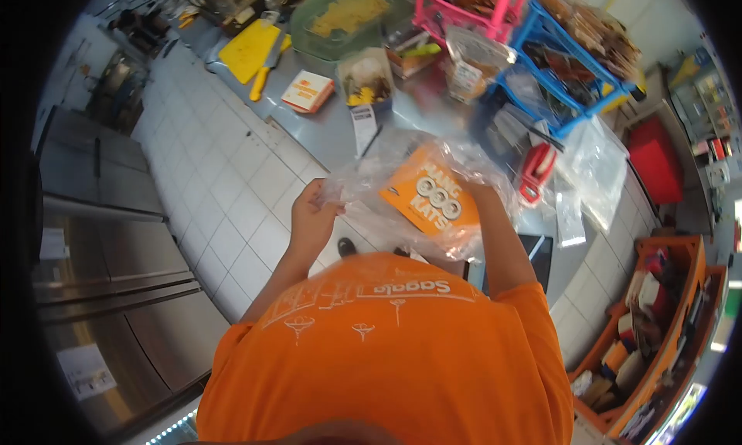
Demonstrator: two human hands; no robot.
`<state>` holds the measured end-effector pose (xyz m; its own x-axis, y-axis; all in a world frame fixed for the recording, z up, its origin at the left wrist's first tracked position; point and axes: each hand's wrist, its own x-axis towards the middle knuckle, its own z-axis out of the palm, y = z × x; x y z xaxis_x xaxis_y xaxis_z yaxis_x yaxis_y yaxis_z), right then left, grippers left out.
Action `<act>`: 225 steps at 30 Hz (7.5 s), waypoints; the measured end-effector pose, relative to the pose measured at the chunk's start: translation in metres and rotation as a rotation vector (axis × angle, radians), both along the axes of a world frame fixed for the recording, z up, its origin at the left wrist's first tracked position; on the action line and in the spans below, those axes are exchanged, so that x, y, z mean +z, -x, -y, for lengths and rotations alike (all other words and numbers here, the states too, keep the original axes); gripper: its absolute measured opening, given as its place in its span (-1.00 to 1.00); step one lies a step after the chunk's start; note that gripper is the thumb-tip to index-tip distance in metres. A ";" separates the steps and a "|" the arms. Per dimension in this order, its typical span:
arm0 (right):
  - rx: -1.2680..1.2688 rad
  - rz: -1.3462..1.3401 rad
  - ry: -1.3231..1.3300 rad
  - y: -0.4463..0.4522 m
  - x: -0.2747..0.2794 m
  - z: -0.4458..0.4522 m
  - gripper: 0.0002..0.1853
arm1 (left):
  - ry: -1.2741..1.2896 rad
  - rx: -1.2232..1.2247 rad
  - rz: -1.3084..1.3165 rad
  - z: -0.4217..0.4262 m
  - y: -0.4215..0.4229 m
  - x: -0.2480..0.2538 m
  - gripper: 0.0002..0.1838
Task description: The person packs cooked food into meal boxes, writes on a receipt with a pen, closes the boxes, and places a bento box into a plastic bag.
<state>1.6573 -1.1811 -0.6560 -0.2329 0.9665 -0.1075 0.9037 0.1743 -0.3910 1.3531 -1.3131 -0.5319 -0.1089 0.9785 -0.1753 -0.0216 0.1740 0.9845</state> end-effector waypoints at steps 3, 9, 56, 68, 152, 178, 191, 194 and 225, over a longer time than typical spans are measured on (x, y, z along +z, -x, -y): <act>0.045 0.001 -0.002 0.012 0.005 -0.010 -0.41 | -0.235 0.012 -0.213 0.004 0.018 0.036 -0.73; 0.144 0.124 0.067 0.028 0.051 -0.007 -0.38 | -0.769 -0.023 -0.534 -0.036 -0.010 0.101 -0.74; -0.614 -0.903 0.042 -0.102 0.107 0.129 -0.77 | -0.475 -0.294 0.246 -0.043 -0.012 0.130 -0.53; -0.100 -1.097 -0.558 -0.081 0.176 0.142 -0.05 | -0.509 -0.360 0.124 -0.047 -0.008 0.133 -0.60; 0.733 0.219 -0.055 0.074 0.032 0.017 -0.72 | -0.464 -0.114 0.013 -0.019 -0.003 0.051 -0.64; -0.133 0.091 0.405 -0.052 0.034 0.042 -0.53 | -0.582 -0.532 -1.194 -0.059 -0.069 -0.141 -0.39; 0.193 0.667 0.250 -0.031 0.140 0.100 -0.53 | -0.506 -0.652 -1.170 -0.067 -0.066 -0.135 -0.42; 0.322 0.637 0.237 -0.013 0.198 0.128 -0.55 | -0.525 -0.651 -1.151 -0.067 -0.065 -0.140 -0.44; -0.012 -0.138 0.312 0.035 0.284 0.082 -0.65 | -0.641 -0.521 -0.269 -0.075 -0.030 -0.079 0.12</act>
